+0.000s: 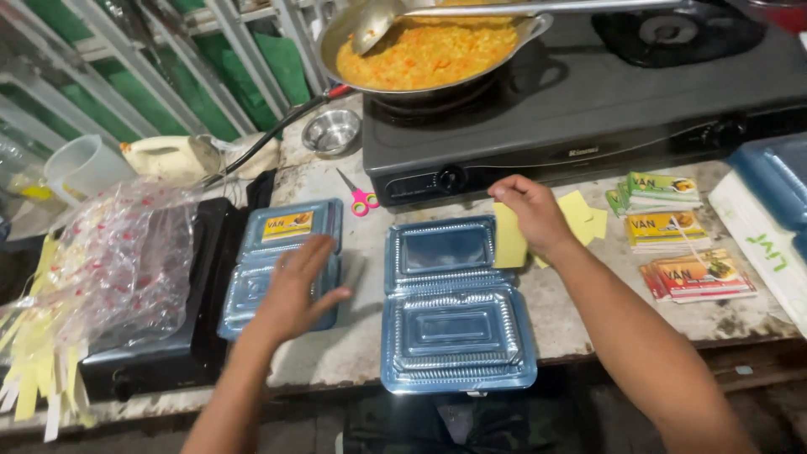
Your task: Applying yellow labels to the lids of clear plastic food containers in a bakery production area.
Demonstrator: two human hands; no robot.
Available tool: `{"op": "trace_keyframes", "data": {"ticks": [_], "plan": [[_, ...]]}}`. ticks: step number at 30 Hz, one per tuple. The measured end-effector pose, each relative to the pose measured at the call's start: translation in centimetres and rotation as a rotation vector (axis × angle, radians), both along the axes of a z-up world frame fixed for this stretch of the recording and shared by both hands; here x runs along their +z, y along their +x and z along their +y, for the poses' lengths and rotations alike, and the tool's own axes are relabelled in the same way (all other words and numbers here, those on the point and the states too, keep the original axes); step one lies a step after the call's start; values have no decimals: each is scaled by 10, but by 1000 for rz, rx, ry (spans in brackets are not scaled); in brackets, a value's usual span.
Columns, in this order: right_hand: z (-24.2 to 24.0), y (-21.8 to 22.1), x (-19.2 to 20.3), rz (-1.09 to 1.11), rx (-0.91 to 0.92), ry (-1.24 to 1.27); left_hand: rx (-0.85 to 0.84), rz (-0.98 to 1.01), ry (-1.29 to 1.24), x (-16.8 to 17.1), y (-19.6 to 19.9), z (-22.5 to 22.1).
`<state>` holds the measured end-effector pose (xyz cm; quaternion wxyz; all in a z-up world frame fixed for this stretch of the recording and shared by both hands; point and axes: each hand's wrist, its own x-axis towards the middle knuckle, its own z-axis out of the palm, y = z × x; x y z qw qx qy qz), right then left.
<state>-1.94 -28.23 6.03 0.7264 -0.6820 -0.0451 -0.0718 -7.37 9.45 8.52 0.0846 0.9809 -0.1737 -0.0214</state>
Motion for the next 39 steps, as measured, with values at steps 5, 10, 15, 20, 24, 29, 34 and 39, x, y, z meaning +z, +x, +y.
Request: {"op": "trace_keyframes", "data": {"ticks": [5, 10, 15, 20, 24, 29, 34, 39], "plan": [[21, -7, -3, -88, -100, 31, -351, -124, -747, 14, 3, -97], [30, -9, -13, -151, -117, 8, -318, -51, -1020, -21, 38, -166], [32, -6, -29, -280, -88, -44, -313, -396, -966, -40, 63, -173], [33, 2, -41, -275, 73, 36, -620, -1206, -602, -42, 75, -141], [38, 0, -34, -221, 151, 35, -594, -1231, -633, -43, 71, -140], [35, 0, -26, -218, 136, 56, -722, -1025, -802, -41, 66, -139], [34, 0, -34, -201, 85, 89, -613, -829, -993, -51, 67, -138], [45, -9, -12, -158, 5, 137, -362, -300, -1384, -59, 59, -145]]}}
